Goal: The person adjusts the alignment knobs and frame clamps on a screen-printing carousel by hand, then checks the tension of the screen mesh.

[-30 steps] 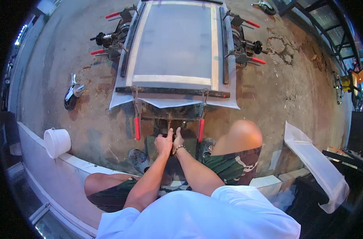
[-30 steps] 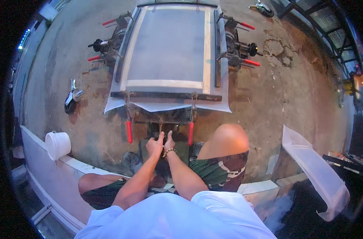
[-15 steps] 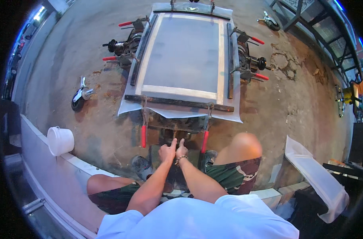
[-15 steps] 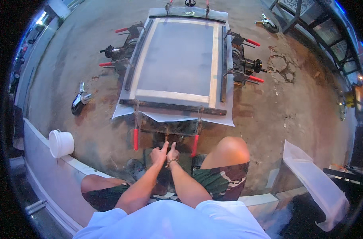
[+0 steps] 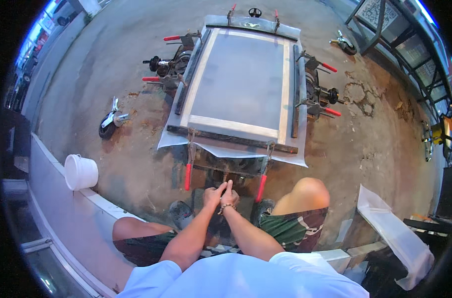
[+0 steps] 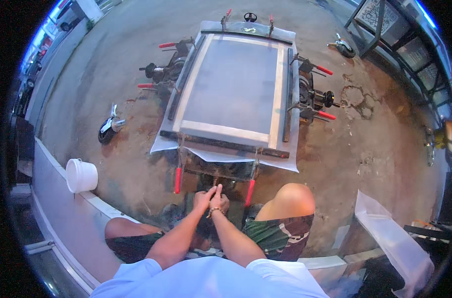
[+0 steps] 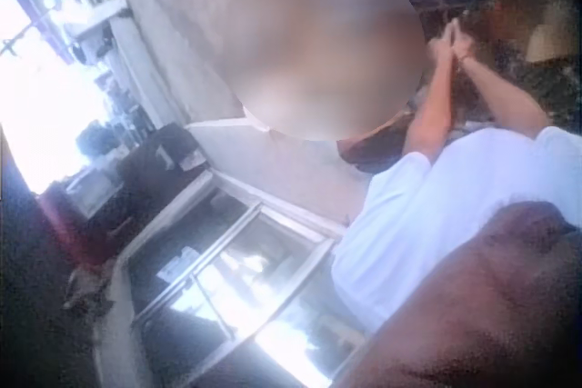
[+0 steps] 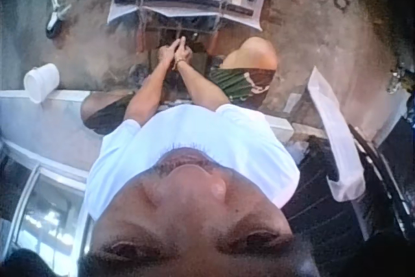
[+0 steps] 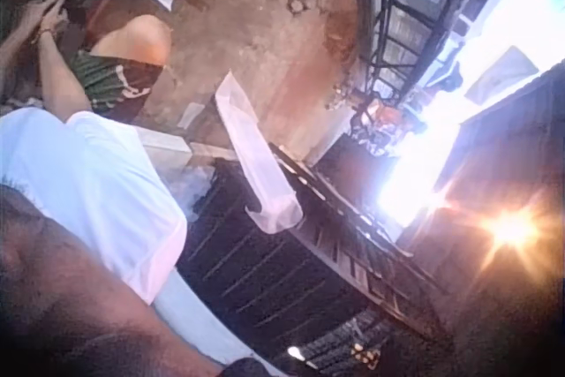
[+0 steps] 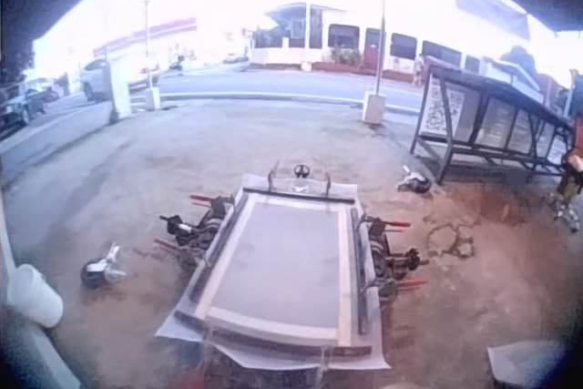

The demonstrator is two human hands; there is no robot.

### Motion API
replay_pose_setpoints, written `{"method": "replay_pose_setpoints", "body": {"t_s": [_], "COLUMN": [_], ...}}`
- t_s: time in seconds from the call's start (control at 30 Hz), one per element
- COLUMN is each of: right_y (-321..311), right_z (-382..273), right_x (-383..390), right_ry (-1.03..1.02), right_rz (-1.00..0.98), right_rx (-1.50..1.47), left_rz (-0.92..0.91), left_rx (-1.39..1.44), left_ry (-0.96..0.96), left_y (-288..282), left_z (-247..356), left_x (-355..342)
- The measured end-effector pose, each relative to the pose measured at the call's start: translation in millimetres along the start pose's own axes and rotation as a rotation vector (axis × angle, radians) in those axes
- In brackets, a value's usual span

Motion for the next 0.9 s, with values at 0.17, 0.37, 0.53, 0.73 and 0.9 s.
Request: {"method": "replay_pose_setpoints", "body": {"t_s": [0.17, 0.37, 0.53, 0.73, 0.9], "right_y": [10, -2, -8, 37, -10], "right_z": [8, -23, -3, 40, -26], "right_x": [-18, 30, 2, -9, 25], "right_ry": [0.014, 0.046, 0.092, 0.416, -0.085], "right_rz": [-0.149, 0.078, 0.089, -0.033, 0.253], "right_rx": [-0.063, 0.02, 0.011, -0.792, -0.001], "left_rz": [0.126, -0.753, -0.308, 0.236, -0.399], "left_rx": [-0.202, 0.518, 0.267, -0.149, 0.233], "left_ry": [0.061, -0.207, -0.036, 0.066, -0.049], "left_y": [-7, 48, 20, -9, 13], "left_z": [25, -30, 7, 21, -6], "left_x": [20, -29, 0, 30, -15]}}
Point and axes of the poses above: each hand's wrist, its own x-axis away from the middle knuckle, its own y-axis out of the palm, z = x × y, the point moved 10 cm from there along -x, towards the middle knuckle, and after that the axes turned 14 degrees about -y, right-handed, at the moved point
